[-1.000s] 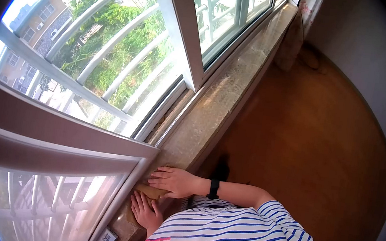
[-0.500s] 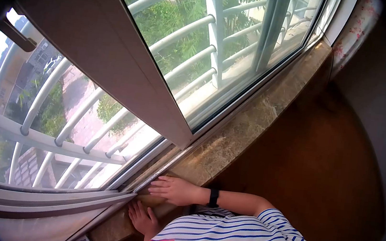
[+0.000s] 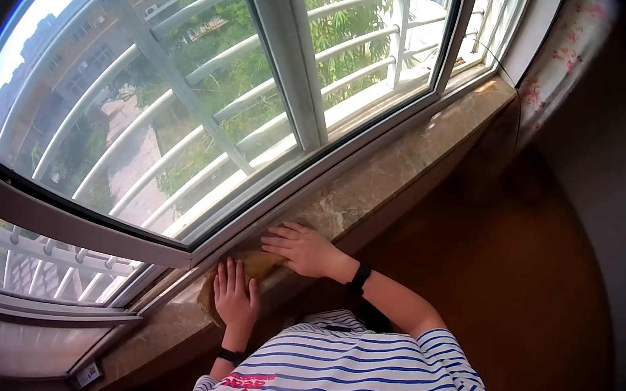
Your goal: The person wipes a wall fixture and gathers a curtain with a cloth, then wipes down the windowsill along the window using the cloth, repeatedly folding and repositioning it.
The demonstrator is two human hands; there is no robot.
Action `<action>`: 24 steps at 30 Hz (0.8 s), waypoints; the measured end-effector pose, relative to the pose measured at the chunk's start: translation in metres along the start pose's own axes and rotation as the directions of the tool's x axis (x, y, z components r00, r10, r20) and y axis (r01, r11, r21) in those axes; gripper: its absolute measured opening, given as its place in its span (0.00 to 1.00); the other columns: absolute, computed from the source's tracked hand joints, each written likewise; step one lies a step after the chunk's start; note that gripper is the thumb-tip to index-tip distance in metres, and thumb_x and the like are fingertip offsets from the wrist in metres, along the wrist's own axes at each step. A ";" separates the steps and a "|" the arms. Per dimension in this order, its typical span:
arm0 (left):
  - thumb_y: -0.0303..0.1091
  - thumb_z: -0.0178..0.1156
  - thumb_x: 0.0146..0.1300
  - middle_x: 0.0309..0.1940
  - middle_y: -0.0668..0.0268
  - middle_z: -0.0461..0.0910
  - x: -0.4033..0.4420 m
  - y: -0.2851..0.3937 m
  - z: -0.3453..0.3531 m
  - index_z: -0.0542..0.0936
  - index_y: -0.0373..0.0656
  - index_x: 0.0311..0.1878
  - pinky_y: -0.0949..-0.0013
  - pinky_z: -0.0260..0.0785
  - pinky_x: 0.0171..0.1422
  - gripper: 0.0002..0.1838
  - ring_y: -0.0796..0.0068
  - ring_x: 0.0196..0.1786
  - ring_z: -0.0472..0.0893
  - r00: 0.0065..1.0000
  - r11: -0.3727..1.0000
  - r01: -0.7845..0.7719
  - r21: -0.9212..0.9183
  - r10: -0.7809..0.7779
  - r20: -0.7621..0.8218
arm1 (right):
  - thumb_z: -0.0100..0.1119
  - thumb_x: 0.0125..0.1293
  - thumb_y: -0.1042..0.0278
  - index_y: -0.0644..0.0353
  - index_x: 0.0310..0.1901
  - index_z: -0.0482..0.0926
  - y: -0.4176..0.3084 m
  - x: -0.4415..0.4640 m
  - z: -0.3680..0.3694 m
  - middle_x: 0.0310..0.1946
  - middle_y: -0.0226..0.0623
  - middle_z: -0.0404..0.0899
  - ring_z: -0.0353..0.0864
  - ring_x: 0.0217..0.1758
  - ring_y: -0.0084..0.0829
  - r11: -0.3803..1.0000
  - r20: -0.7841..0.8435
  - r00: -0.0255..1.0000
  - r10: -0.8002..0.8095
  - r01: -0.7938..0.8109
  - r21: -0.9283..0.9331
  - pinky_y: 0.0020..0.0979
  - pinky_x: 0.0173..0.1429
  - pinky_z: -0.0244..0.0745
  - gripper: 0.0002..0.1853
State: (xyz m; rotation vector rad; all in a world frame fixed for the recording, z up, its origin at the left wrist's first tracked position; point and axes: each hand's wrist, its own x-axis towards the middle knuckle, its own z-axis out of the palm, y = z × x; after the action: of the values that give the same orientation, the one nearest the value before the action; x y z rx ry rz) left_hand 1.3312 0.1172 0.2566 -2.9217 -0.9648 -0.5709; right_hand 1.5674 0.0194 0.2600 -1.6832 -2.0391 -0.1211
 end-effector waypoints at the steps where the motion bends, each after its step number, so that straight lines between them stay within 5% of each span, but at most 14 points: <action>1: 0.46 0.50 0.74 0.73 0.55 0.69 0.020 0.032 0.003 0.74 0.43 0.69 0.50 0.56 0.78 0.26 0.50 0.76 0.66 1.000 0.999 -0.027 -0.020 0.028 0.002 | 0.59 0.68 0.57 0.48 0.67 0.76 0.024 -0.018 -0.019 0.72 0.24 0.70 0.61 0.79 0.29 0.999 -0.010 1.000 0.028 -0.028 -0.016 0.42 0.84 0.49 0.26; 3: 0.48 0.51 0.74 0.73 0.55 0.69 0.053 0.090 0.011 0.74 0.43 0.69 0.50 0.56 0.78 0.27 0.50 0.75 0.66 0.997 0.997 -0.075 -0.027 0.075 -0.019 | 0.59 0.67 0.58 0.46 0.66 0.77 0.075 -0.056 -0.062 0.72 0.24 0.71 0.60 0.80 0.29 0.998 -0.023 0.999 0.049 -0.049 -0.034 0.42 0.84 0.49 0.25; 9: 0.50 0.53 0.73 0.73 0.55 0.69 0.127 0.220 0.043 0.74 0.45 0.69 0.50 0.56 0.78 0.28 0.51 0.75 0.66 0.984 0.976 -0.172 -0.130 0.164 -0.073 | 0.60 0.62 0.67 0.42 0.69 0.74 0.175 -0.118 -0.132 0.72 0.27 0.69 0.61 0.79 0.34 0.856 -0.119 0.990 0.074 -0.124 -0.502 0.46 0.83 0.51 0.30; 13: 0.50 0.56 0.70 0.74 0.57 0.69 0.139 0.240 0.051 0.75 0.45 0.69 0.50 0.57 0.77 0.29 0.51 0.76 0.65 0.997 0.995 -0.065 -0.072 0.061 -0.053 | 0.61 0.63 0.61 0.46 0.67 0.76 0.161 -0.116 -0.131 0.71 0.35 0.71 0.64 0.78 0.39 0.983 -0.082 0.982 0.173 -0.178 -0.051 0.47 0.83 0.50 0.28; 21: 0.45 0.56 0.69 0.75 0.54 0.66 0.152 0.265 0.058 0.72 0.43 0.71 0.47 0.53 0.79 0.29 0.49 0.78 0.62 0.992 0.994 0.099 -0.049 -0.095 0.087 | 0.59 0.69 0.49 0.47 0.67 0.76 0.206 -0.126 -0.122 0.69 0.35 0.73 0.67 0.76 0.38 0.974 -0.136 0.988 0.079 -0.048 0.219 0.44 0.81 0.55 0.26; 24: 0.42 0.56 0.69 0.75 0.53 0.66 0.160 0.285 0.083 0.72 0.41 0.71 0.45 0.51 0.80 0.29 0.47 0.79 0.61 0.982 0.985 0.173 -0.025 -0.171 0.079 | 0.58 0.70 0.56 0.49 0.66 0.77 0.243 -0.136 -0.119 0.68 0.35 0.75 0.69 0.74 0.35 0.978 -0.117 0.993 -0.011 0.035 0.206 0.42 0.80 0.58 0.24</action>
State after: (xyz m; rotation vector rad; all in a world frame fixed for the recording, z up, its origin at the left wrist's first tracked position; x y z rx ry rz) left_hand 1.6429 -0.0117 0.2627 -2.9258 -1.2377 -0.4869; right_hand 1.8501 -0.0891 0.2504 -1.4898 -1.9144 -0.0114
